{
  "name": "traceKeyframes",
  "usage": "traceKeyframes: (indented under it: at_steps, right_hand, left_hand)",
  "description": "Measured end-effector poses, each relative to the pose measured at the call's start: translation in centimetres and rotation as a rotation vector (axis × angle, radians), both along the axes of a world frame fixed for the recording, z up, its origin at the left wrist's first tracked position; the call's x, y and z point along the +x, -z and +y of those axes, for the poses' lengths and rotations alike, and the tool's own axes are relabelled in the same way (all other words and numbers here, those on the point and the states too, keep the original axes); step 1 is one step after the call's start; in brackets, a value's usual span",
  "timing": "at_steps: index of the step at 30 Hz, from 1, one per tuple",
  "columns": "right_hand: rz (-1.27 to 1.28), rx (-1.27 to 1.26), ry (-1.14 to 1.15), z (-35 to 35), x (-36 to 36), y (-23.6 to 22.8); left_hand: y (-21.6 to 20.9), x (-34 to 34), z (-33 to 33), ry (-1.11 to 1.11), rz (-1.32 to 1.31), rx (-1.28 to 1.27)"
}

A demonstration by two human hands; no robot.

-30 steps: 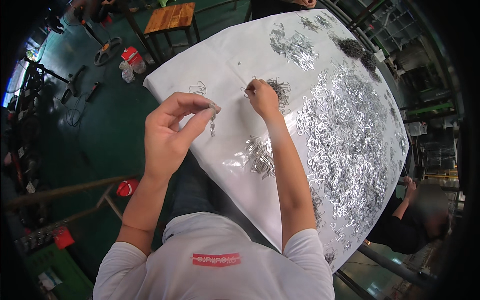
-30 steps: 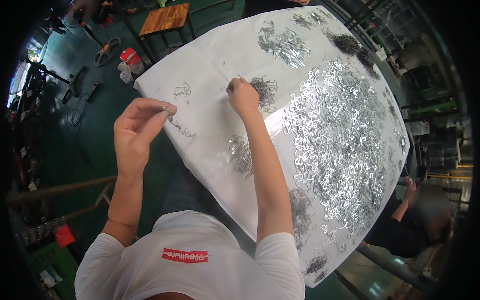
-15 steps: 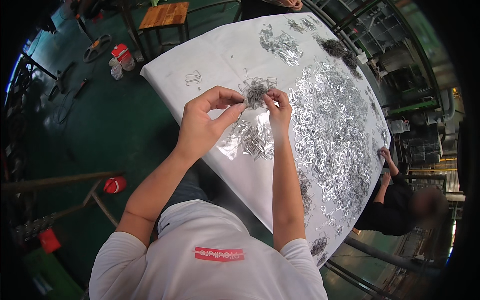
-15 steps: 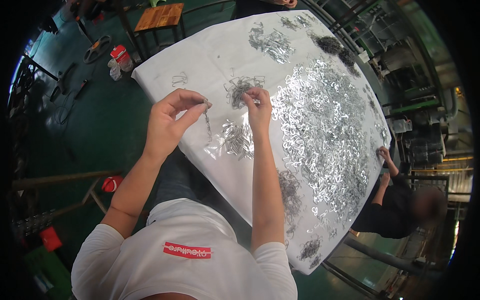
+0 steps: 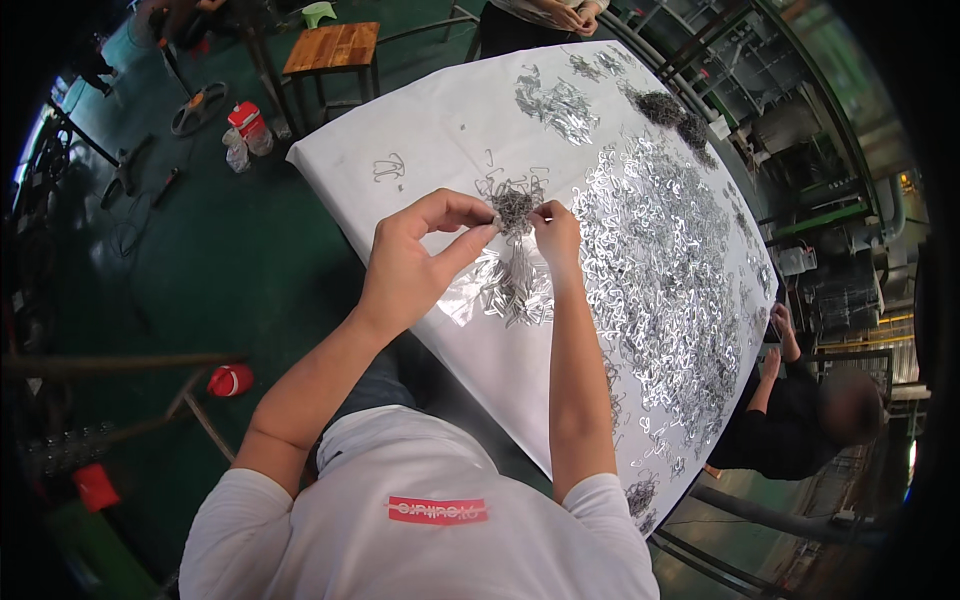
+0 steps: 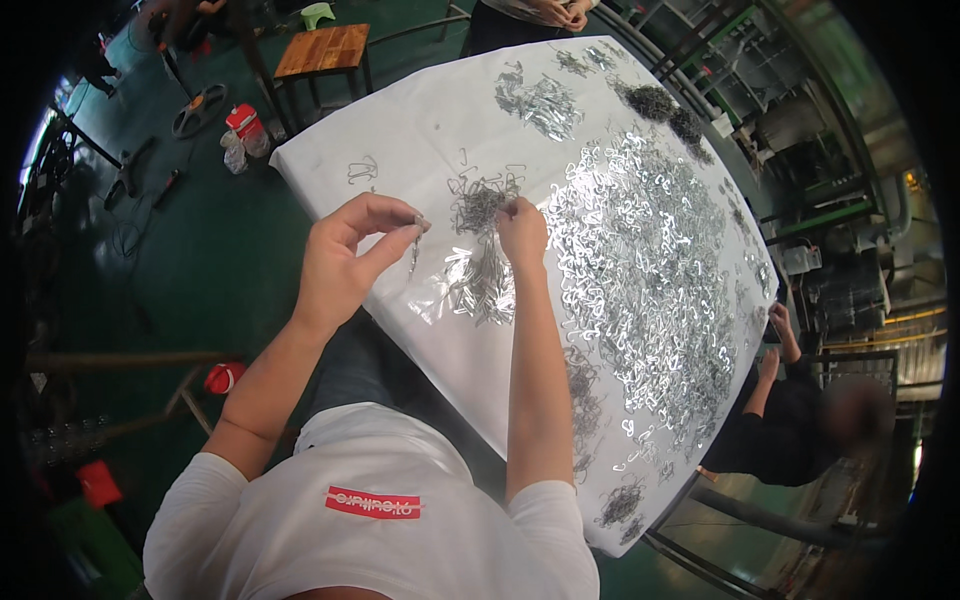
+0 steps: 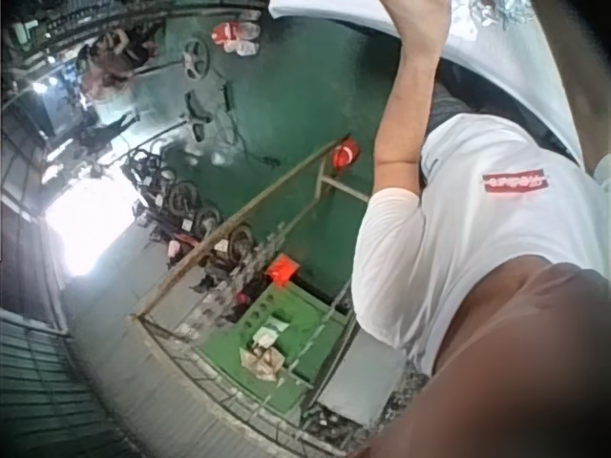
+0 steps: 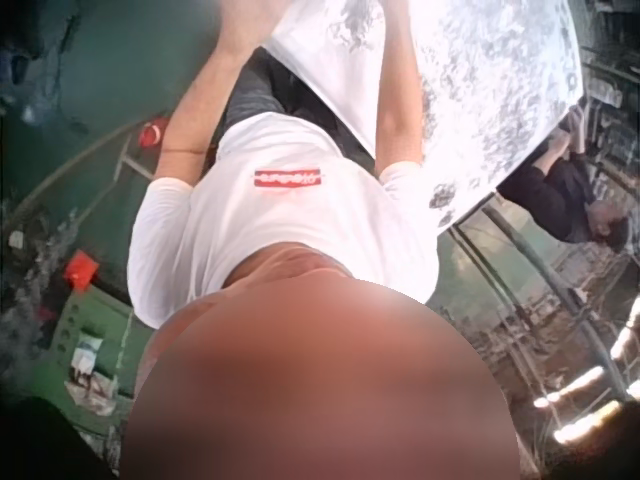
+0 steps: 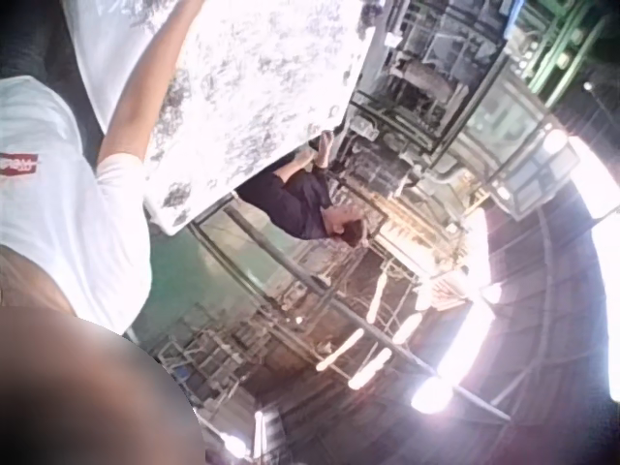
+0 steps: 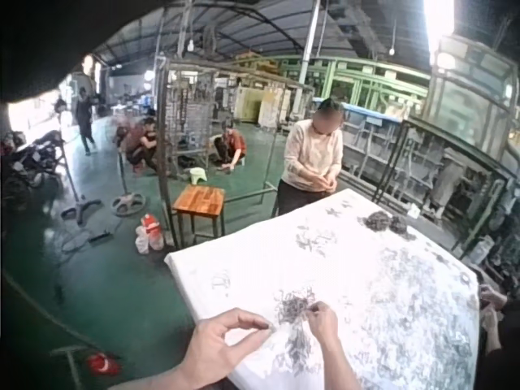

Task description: The person repeatedly picks small metal hooks and S-shaped clips from a white table, links them together by hand, and places the assembled pieces onto a nearby metal rack. The person occasionally moves around the workspace to reach the rack.

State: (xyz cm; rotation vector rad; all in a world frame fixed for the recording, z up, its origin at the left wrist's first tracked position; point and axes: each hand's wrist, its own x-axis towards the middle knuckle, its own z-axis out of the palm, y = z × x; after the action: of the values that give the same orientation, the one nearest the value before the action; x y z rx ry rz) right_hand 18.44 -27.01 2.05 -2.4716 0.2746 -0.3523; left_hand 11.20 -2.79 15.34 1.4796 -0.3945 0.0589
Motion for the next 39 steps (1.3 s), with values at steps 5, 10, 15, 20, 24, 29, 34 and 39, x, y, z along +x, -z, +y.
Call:
traceKeyframes:
  at_steps: [5, 10, 15, 20, 24, 29, 34, 39]
  right_hand:
    - [-0.190, 0.842, -0.103, 3.9, -6.0, -7.4]
    - [-0.288, 1.270, -0.152, 8.1, -12.0, -14.0]
    - [-0.274, 1.409, -0.167, 8.8, -12.7, -14.7]
    - [-0.367, 1.385, -0.121, 8.5, -12.5, -14.4]
    - [-0.531, 1.289, -0.070, 8.9, -12.5, -14.4]
    - [-0.687, 1.192, -0.133, 8.0, -13.0, -15.1]
    - [-0.764, 1.160, -0.169, 6.9, -13.0, -15.8]
    - [-0.772, 1.157, -0.136, 6.1, -13.0, -15.6]
  left_hand:
    - [-0.2, -0.5, 0.0, 0.048, 0.005, 0.040]
    - [-0.6, -1.3, -0.6, 0.035, -0.026, 0.034]
    - [-1.0, -1.9, -1.4, 0.020, -0.108, 0.076]
    - [-1.0, -1.9, -2.3, 0.031, -0.147, 0.074]
    - [0.3, -1.4, -3.1, 0.018, -0.221, 0.079]
    - [6.6, 4.1, -3.9, -0.097, -0.140, 0.197]
    - [15.4, 6.6, -6.1, 0.062, -0.151, 0.775]
    - [19.6, 6.3, -8.4, 0.052, -0.254, 1.031]
